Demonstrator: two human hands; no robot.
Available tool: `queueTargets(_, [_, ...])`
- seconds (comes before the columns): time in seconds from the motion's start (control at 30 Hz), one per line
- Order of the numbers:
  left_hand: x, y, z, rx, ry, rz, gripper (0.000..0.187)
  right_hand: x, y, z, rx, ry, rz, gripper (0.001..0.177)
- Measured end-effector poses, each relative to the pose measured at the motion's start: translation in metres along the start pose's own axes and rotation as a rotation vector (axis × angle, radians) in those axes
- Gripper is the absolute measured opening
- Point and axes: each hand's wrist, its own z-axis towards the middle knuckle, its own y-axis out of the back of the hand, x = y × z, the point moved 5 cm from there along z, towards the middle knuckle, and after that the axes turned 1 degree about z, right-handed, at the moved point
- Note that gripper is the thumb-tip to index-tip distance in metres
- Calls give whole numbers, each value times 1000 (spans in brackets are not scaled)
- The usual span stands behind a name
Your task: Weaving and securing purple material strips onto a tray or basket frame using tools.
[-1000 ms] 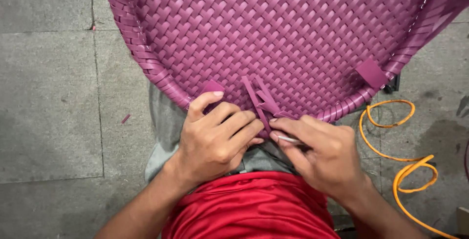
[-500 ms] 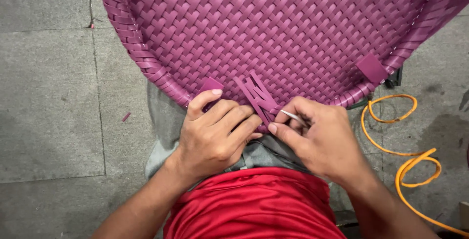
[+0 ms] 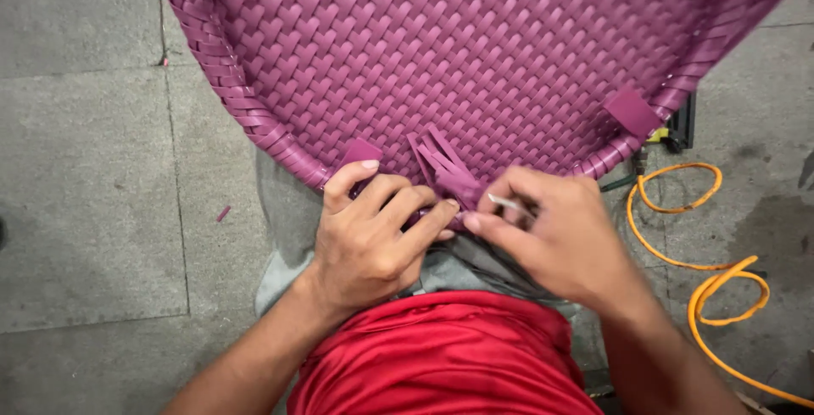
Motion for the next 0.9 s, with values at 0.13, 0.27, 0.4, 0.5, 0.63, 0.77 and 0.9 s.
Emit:
queueTargets(0.13, [-3,3,3,-21,16,-16,22,-72,56,-36,27,172,389,24])
queueTargets(0.27, [-3,4,2,-5,27,-1,23,-210,104,-84,-57,336,894,19])
queueTargets(0.4, [-7,3,3,-13,10,7,23,-244,101,-90,-113,125,608,32])
queueTargets(0.5, [-9,3,2,-11,8,8,23,-277,76,-53,-230,-201,352,31])
queueTargets(0.63, [-8,2,3,-4,18,6,25,-386,4,7,-369,-388,202,25])
queueTargets(0.77, [-6,2,2,9,32,13,27,-516,-80,55,-439,-91,-314,21])
queueTargets(0.9, [-8,0,6,31,36,24,29,-557,-103,79,-512,131,-69,27])
